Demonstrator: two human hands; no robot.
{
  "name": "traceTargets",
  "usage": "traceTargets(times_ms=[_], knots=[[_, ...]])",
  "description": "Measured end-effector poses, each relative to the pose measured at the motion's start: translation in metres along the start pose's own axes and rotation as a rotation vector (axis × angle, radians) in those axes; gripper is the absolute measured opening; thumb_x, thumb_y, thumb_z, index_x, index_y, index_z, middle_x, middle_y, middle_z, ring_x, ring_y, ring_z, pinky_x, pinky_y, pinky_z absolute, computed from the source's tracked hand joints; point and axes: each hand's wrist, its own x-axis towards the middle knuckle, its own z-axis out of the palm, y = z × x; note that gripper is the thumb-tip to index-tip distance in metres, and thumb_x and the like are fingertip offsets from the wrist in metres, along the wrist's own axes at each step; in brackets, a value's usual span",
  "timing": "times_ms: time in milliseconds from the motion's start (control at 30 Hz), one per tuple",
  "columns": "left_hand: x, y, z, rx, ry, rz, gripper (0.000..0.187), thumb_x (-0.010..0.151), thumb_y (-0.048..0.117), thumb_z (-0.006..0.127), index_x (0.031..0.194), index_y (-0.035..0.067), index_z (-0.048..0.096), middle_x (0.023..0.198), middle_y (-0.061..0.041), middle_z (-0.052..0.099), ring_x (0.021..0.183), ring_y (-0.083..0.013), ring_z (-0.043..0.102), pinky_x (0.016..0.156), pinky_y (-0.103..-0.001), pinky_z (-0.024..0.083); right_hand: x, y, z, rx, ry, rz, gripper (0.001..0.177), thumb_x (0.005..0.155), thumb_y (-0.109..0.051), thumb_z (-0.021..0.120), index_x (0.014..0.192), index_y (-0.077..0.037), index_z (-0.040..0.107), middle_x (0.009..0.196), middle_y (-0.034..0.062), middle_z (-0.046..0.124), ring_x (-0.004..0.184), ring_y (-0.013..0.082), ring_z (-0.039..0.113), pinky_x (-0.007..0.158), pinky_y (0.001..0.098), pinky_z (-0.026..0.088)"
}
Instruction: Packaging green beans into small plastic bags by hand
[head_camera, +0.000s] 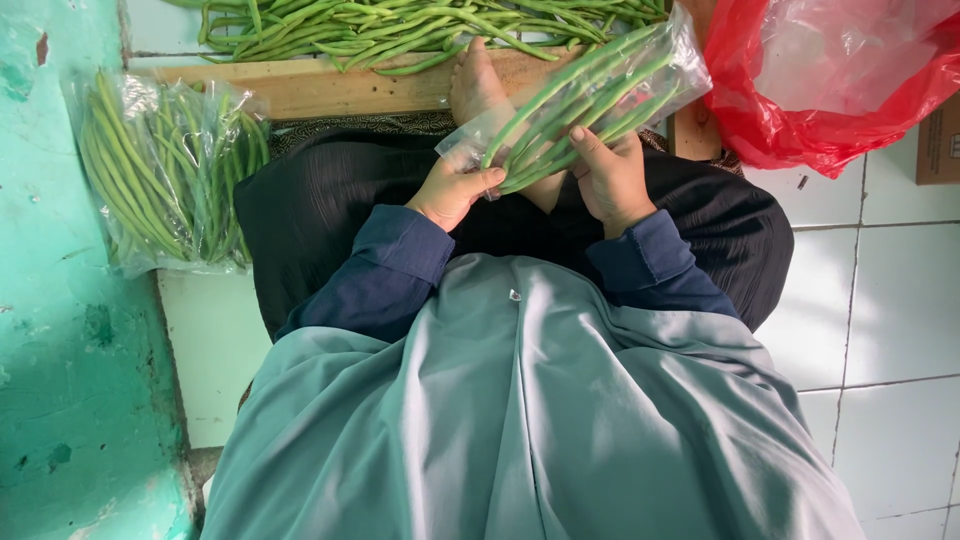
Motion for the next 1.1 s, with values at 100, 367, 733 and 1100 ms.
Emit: traceTargets(times_ms=[100, 367, 733, 1100], knots=[[0.01, -0.032, -0.026, -0.025, -0.038, 0.067, 0.043, 0.082, -0.007, 0.083, 0.122, 0.004, 0.07, 0.108, -0.014, 0.076, 0.096, -0.0231, 0.076, 0.076, -0.036, 0.067, -0.009, -0.035, 0.035, 0.063, 0.004, 0.026, 0.028, 0.097, -0.003, 0.073, 0.119, 0.003, 0.057, 0.104, 0.0217, 0.07, 0.09, 0.0396, 0.077, 0.07, 0.0506, 0.07], [0.003, 0.012, 0.003, -0.12, -0.275, 0.007, 0.038, 0.087, 0.008, 0.082, 0.123, 0.003, 0.068, 0.117, -0.01, 0.075, 0.108, -0.0209, 0.072, 0.095, -0.031, 0.058, -0.012, -0.089, 0.046, -0.546, -0.181, -0.102, 0.044, 0.113, -0.031, 0.045, 0.136, 0.005, 0.054, 0.114, 0.0164, 0.064, 0.103, 0.0292, 0.065, 0.086, 0.0381, 0.057], [0.022, 0.038, 0.036, -0.166, -0.353, 0.054, 0.056, 0.092, 0.016, 0.081, 0.14, 0.003, 0.055, 0.105, -0.007, 0.074, 0.097, -0.0172, 0.071, 0.086, -0.028, 0.056, -0.005, -0.118, 0.068, -0.959, -0.215, -0.423, 0.047, 0.119, -0.026, 0.041, 0.087, 0.003, 0.058, 0.074, 0.0117, 0.065, 0.068, 0.0233, 0.064, 0.066, 0.0338, 0.051], [0.008, 0.014, -0.015, 0.248, -0.341, 0.038, 0.079, 0.082, 0.043, 0.087, 0.145, 0.01, 0.052, 0.14, -0.013, 0.061, 0.136, -0.0239, 0.055, 0.114, -0.04, 0.047, -0.018, -0.134, 0.061, -1.08, -0.299, -0.418, 0.033, 0.118, -0.015, 0.053, 0.092, 0.004, 0.06, 0.087, 0.0158, 0.067, 0.074, 0.0246, 0.064, 0.06, 0.0346, 0.05]])
